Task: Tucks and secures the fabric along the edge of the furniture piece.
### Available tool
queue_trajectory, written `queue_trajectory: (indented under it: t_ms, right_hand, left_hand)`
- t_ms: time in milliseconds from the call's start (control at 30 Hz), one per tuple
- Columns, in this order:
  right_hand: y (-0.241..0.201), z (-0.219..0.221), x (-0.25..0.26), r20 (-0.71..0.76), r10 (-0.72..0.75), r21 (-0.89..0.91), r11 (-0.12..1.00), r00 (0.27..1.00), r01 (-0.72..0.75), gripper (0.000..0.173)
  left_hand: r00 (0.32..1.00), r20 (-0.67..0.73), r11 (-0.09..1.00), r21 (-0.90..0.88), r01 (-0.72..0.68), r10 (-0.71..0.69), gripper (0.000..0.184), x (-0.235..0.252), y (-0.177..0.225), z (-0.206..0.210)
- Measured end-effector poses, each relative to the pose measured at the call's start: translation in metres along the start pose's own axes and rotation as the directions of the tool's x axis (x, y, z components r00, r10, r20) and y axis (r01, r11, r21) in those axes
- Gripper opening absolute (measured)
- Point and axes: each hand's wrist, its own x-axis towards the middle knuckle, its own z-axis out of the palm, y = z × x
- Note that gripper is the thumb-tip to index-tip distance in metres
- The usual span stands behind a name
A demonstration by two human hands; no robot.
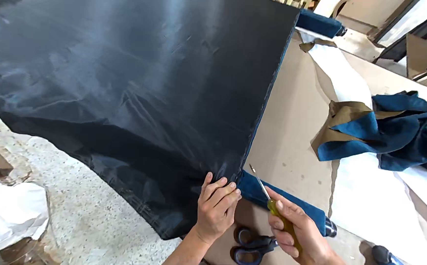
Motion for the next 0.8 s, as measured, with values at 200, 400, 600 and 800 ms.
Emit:
queue_trajectory:
  t_ms: [200,400,600,800]
  right_hand:
    - [-0.004,-0.001,-0.013,0.159,-0.563,-0.964,0.088,0.811,0.250,0.039]
    - [0.009,-0.016,-0.008,0.253,-0.558,-0.968,-0.142,0.790,0.209,0.040]
    - [0.010,-0.016,-0.001,0.275,-0.562,-0.962,-0.163,0.780,0.221,0.041]
    - [0.007,-0.015,0.001,0.280,-0.547,-0.959,-0.200,0.789,0.201,0.041]
  left_hand:
    - [1.000,0.010,1.000,0.005,-0.006,0.006,0.012,0.000,0.004,0.000]
    - [1.000,0.003,1.000,0.010,0.012,-0.012,0.012,0.000,0.005,-0.002]
    - [1.000,0.007,1.000,0.011,0.013,-0.014,0.012,-0.002,0.005,-0.001]
    - [1.000,0.020,1.000,0.016,0.014,-0.014,0.013,-0.001,0.005,-0.002]
